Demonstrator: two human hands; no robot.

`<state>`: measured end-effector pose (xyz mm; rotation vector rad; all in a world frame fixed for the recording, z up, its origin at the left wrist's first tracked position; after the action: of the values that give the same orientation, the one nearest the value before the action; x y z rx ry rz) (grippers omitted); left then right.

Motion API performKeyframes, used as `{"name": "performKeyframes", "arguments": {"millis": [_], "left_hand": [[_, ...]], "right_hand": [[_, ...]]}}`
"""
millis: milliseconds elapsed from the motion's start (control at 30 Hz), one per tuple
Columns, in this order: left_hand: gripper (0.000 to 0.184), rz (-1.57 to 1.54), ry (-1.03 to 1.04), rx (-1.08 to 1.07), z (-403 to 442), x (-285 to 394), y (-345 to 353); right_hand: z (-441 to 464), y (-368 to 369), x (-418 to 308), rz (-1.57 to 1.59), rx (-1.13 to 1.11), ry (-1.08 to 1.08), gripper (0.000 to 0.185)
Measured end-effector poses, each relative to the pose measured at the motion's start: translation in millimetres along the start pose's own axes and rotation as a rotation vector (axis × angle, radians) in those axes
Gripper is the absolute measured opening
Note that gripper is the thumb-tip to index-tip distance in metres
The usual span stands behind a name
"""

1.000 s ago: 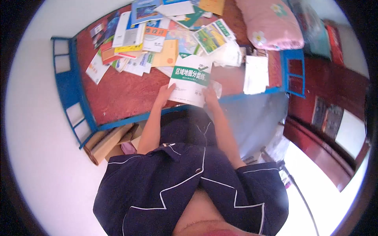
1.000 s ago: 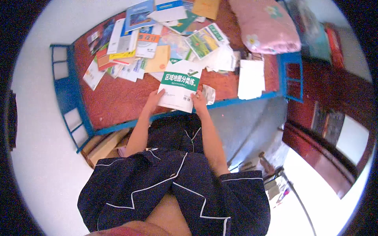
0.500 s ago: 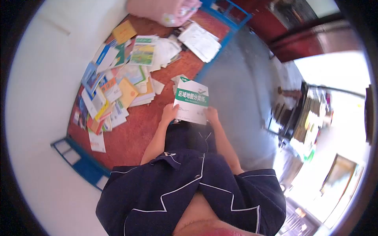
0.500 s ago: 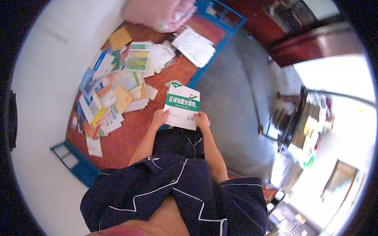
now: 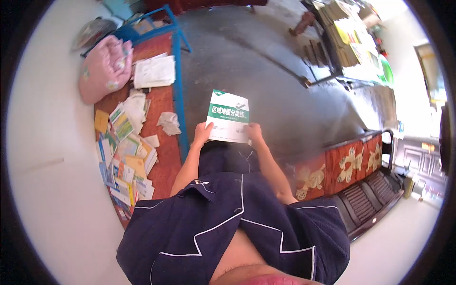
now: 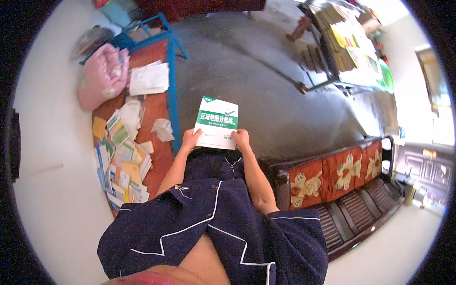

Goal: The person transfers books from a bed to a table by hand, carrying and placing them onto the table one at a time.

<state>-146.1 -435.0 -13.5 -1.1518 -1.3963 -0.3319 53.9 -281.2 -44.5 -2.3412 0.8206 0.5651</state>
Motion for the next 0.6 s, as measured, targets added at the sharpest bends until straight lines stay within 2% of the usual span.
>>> {"name": "performKeyframes", "arguments": {"millis": [67,133,267,400,433,533,600], "left_hand": [[0.033,-0.046,-0.008,-0.034,8,15,33],[0.032,-0.11,-0.034,-0.094,27,14,62],[0.032,0.025,0.034,-0.185,56,77,95],[0.034,0.009,0.062,-0.234,98,100,136],[0.034,0.014,0.075,-0.26,107,106,148],[0.033,0.021,0.153,-0.31,135,134,183],[0.032,-0.104,0.126,-0.336,155,151,206]], "right_hand": [[1,-38,8,-0.02,0.048,0.0,0.031],[11,-61,18,0.211,0.011,0.109,0.03],[35,-97,44,0.317,0.119,0.053,0.03],[46,-133,41,0.555,0.159,0.055,0.029],[47,-149,37,0.466,0.216,0.022,0.028],[44,-192,20,0.467,0.253,0.002,0.033],[58,-210,18,0.541,0.315,-0.006,0.029]]}}
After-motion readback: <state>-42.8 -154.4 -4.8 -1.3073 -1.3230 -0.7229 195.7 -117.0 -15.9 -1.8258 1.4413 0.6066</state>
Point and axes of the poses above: each hand's wrist, its own z-axis towards the middle knuckle, its own y-axis out of the palm, x = y × z, the point moved 3 cm from there along z, towards the middle knuckle, and after that the axes turned 10 degrees about y, right-handed, at the moved point
